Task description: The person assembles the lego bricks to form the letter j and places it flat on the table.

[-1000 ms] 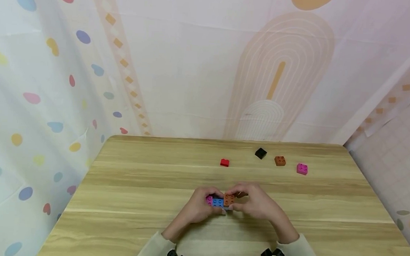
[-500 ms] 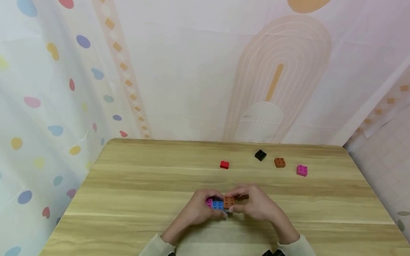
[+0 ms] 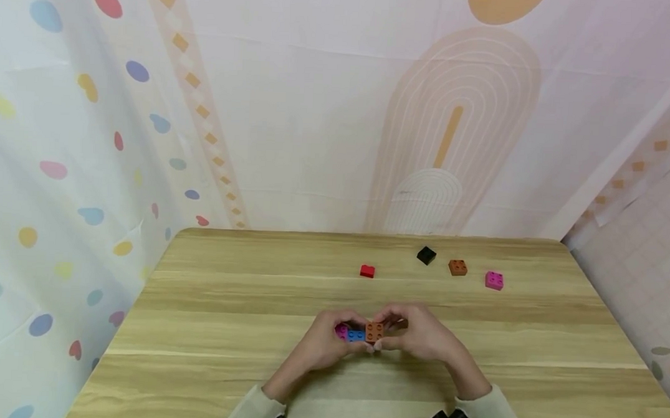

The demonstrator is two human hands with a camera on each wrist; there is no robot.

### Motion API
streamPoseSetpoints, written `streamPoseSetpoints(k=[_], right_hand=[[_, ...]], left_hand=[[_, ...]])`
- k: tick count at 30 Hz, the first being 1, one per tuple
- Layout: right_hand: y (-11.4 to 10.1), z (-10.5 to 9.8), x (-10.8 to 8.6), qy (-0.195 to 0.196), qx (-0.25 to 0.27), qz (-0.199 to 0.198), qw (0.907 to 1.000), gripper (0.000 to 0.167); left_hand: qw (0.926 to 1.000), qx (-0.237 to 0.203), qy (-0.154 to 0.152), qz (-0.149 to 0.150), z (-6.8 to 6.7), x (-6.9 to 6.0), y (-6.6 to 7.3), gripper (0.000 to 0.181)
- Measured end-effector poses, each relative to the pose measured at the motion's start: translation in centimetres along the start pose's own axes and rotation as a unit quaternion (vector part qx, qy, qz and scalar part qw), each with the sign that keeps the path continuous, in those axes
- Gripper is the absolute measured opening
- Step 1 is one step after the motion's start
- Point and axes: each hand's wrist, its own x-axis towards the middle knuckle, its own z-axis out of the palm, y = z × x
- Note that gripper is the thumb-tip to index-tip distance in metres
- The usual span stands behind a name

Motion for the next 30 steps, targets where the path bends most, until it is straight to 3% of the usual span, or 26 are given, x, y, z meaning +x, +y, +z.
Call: streamPoseSetpoints(k=[7, 17, 30], right_hand=[[0.3, 0.1, -0.3, -0.018, 0.007, -0.009, 0.9998, 0.031], [1.6, -1.4, -0.5, -0.008, -0.036, -0.026, 0.999, 0.041], [3.9, -4.3, -1.1, 0.108, -0.057, -0.017, 0.9923, 0.05]], left_hand=[[0.9999, -0.007, -0.005, -0.009, 0.0, -0.5, -0.2, 0.03], [0.9998, -0.002, 0.0, -0.02, -0.1, -0.4, 0.0, 0.03], [0.9996, -0.016, 0.0, -0.023, 0.1, 0.1, -0.2, 0.03]])
